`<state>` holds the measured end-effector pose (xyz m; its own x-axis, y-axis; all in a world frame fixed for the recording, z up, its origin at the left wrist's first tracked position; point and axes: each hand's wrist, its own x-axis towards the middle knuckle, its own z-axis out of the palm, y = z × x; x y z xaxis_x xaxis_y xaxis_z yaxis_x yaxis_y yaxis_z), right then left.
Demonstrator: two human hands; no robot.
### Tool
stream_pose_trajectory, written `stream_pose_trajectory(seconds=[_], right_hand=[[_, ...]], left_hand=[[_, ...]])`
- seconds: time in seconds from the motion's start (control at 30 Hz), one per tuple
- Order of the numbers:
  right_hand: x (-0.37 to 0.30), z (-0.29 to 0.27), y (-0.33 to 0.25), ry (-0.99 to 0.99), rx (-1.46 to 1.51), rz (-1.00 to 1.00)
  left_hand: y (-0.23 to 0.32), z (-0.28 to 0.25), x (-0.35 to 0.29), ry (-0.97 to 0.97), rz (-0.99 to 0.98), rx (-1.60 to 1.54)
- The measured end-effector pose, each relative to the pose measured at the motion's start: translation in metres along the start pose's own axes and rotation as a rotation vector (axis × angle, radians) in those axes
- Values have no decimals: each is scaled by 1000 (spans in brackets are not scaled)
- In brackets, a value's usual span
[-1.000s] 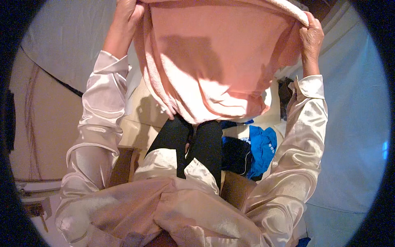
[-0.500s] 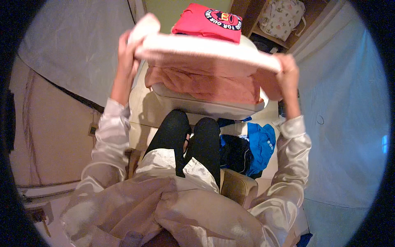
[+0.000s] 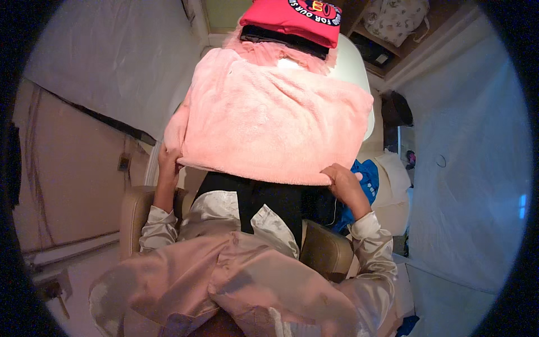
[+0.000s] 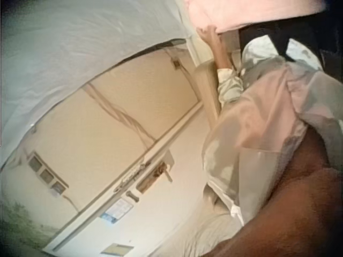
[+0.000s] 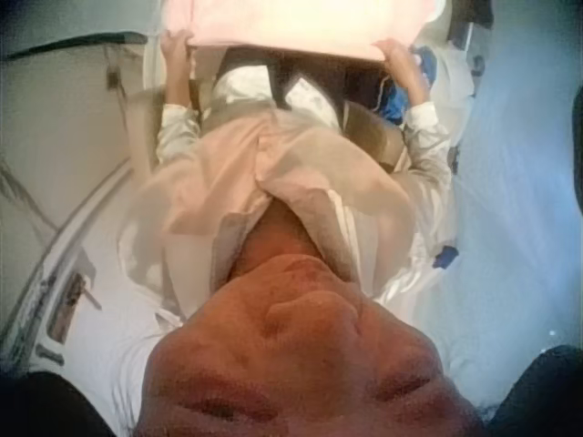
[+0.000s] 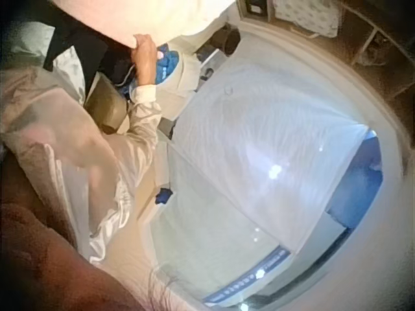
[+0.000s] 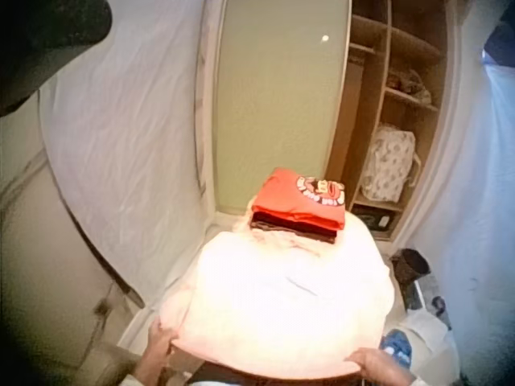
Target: The person folds a pink hoodie and a light pink towel while seated. They smooth the hoodie, fold the sleeves and body, and place it on a stack. Then they unfold and refold the towel into a compact rectangle.
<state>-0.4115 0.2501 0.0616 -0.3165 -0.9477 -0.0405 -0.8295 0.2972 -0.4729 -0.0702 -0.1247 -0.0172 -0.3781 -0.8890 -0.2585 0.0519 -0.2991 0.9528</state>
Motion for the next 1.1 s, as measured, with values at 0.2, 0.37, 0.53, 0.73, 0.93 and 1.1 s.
stream_pose_trajectory(seconds=[0.2, 0.37, 0.53, 0.73, 0.93, 1.1], right_hand=[[-11, 31, -14, -244, 103, 103], [-12, 43, -22, -377, 145, 54], [8, 20, -31, -600, 277, 119], [87, -20, 49, 478, 203, 200], [150, -66, 138, 801, -152, 668], [172, -54, 170, 762, 226, 641]], left_hand=[[-15, -26, -7, -27, -64, 449], [-46, -54, -3, -371, 75, 946], [34, -3, -6, -479, -286, 1071], [79, 96, 45, -274, 491, 820], [76, 181, 118, -40, 606, 971], [81, 202, 133, -170, 424, 1157]])
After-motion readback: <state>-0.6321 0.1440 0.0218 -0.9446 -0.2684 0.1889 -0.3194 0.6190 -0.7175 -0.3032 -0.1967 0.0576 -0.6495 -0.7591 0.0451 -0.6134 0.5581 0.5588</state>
